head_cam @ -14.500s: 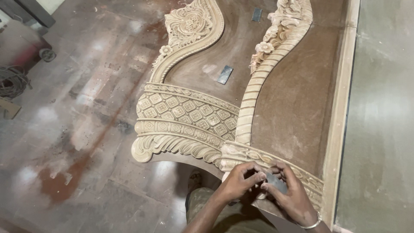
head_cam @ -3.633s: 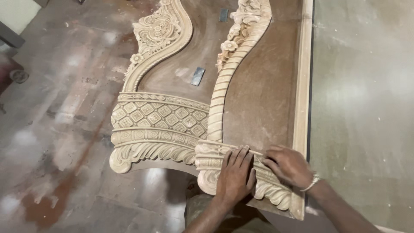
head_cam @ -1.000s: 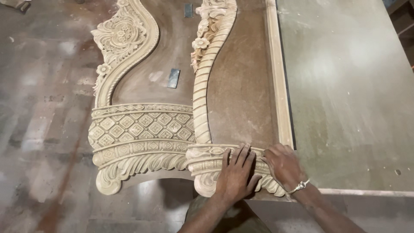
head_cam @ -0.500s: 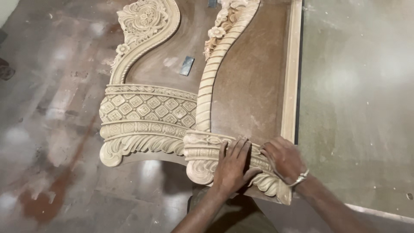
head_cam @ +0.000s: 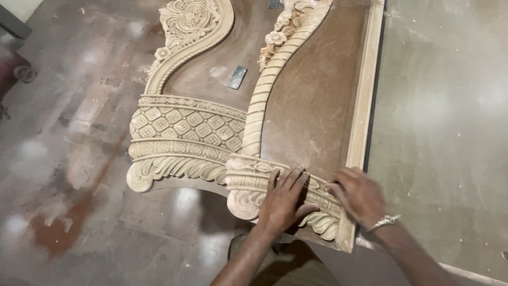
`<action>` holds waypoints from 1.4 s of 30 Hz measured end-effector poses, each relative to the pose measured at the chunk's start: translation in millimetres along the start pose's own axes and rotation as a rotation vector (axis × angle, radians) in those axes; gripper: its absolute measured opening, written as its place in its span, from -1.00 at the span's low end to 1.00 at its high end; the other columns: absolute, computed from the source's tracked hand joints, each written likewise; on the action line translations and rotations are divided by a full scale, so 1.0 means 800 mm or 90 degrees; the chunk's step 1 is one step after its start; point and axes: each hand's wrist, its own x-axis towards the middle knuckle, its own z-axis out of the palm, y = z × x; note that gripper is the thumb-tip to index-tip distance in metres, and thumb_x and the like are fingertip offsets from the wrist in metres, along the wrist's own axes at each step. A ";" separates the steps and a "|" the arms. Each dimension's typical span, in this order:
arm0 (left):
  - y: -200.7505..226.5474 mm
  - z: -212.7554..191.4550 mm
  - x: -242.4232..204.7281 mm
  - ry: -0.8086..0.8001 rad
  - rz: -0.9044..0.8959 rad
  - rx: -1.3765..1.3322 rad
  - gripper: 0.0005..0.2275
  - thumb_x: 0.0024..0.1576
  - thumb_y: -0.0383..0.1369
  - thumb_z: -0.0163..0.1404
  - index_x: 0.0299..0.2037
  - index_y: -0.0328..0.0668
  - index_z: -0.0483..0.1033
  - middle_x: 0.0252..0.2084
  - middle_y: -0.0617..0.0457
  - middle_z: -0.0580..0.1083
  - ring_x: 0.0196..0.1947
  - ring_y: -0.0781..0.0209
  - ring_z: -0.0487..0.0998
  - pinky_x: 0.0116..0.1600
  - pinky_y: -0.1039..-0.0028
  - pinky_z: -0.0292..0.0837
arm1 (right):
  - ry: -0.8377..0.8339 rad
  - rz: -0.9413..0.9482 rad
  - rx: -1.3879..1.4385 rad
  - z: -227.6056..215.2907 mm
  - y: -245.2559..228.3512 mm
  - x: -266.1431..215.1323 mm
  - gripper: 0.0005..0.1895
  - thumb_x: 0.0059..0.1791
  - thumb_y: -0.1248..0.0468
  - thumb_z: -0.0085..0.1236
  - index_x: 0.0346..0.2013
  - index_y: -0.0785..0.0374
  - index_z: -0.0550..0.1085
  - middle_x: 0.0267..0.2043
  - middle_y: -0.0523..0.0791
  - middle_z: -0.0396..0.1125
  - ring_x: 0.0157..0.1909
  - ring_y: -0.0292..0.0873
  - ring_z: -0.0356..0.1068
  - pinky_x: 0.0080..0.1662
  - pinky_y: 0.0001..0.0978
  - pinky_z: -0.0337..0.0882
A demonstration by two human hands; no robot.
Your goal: The person uses a small carving tool to refine the details of a large, ornate wooden piece. They carefully scrape and shape the carved edges and patterns along the curved border of the object.
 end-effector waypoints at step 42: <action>0.030 0.031 0.008 -0.036 -0.020 0.089 -0.05 -0.08 0.36 -0.03 0.38 -0.19 0.12 0.42 -0.19 0.11 0.45 -0.06 -0.02 0.44 -0.16 -0.43 | 0.022 -0.223 0.007 0.034 0.070 0.034 -0.68 -0.01 0.06 0.04 -0.31 0.27 0.53 -0.33 -0.11 0.42 -0.26 -0.13 0.42 -0.23 -0.34 0.52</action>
